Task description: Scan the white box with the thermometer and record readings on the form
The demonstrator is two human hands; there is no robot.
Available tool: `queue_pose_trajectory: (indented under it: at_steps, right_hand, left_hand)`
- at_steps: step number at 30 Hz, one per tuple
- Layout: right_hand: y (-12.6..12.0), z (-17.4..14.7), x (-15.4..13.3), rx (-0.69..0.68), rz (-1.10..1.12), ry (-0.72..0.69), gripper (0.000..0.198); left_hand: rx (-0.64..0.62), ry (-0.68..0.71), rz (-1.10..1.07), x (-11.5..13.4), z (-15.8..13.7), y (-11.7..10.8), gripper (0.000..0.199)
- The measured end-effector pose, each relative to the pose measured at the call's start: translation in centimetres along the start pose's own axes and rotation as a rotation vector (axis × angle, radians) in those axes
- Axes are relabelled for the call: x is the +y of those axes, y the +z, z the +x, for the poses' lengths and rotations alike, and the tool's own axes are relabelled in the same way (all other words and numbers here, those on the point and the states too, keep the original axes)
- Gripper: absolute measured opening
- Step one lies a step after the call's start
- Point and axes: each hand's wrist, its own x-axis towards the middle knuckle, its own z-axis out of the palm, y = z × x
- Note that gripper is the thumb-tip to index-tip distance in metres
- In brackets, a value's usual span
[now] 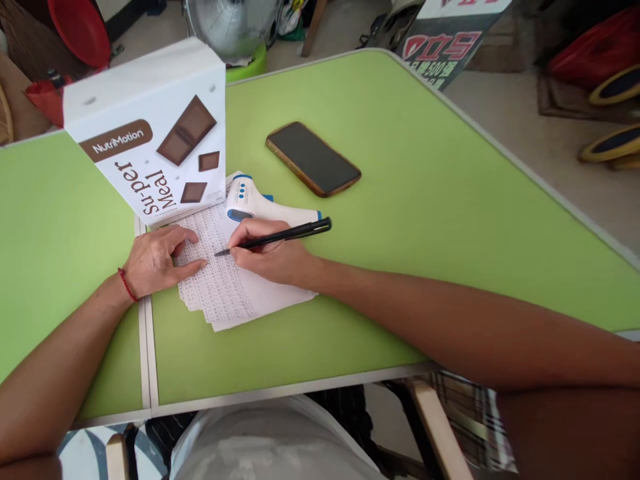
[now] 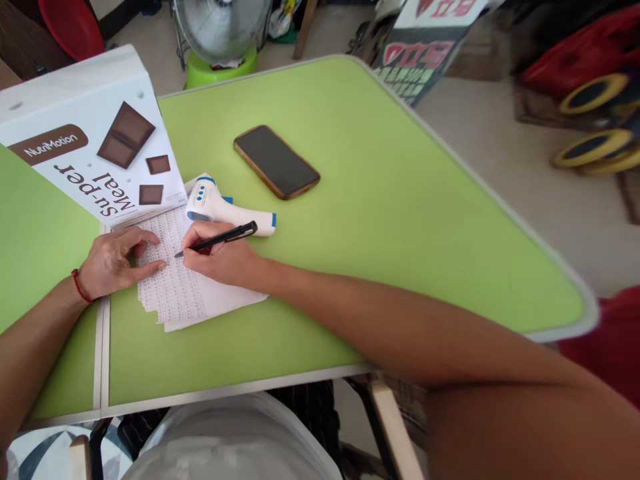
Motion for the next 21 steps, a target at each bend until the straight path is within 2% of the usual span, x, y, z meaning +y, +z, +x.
queue_pose_trajectory:
  at_steps: [4,7,10,13,15,18,21]
  right_hand:
    - [0.1,-0.2,0.1,0.003,-0.050,-0.032,0.005]
    - [-0.2,-0.4,-0.1,0.015,-0.190,-0.066,0.006]
    - [-1.0,-0.4,-0.4,-0.025,-0.452,-0.302,0.014]
    - [-1.8,-0.3,-0.4,-0.191,-0.824,-0.585,0.028]
    - [-2.1,-0.2,-0.3,-0.294,-0.999,-0.662,0.034]
    - [-2.4,-0.1,-0.4,-0.403,-1.084,-0.680,0.034]
    - [-3.5,0.0,-1.1,-0.376,-1.041,-0.590,0.033]
  left_hand:
    - [-0.001,0.002,-0.002,-0.1,-0.1,0.1,0.035]
    - [-0.004,0.001,0.005,-0.2,-0.2,0.1,0.036]
    - [0.000,0.002,0.005,-0.1,-0.1,0.1,0.036]
    - [0.011,0.006,-0.003,0.0,-0.1,0.2,0.037]
    - [0.011,0.010,-0.005,0.0,-0.1,0.3,0.037]
    - [0.015,0.014,-0.003,0.0,-0.1,0.4,0.037]
    - [0.024,0.003,-0.004,-0.1,0.0,0.5,0.036]
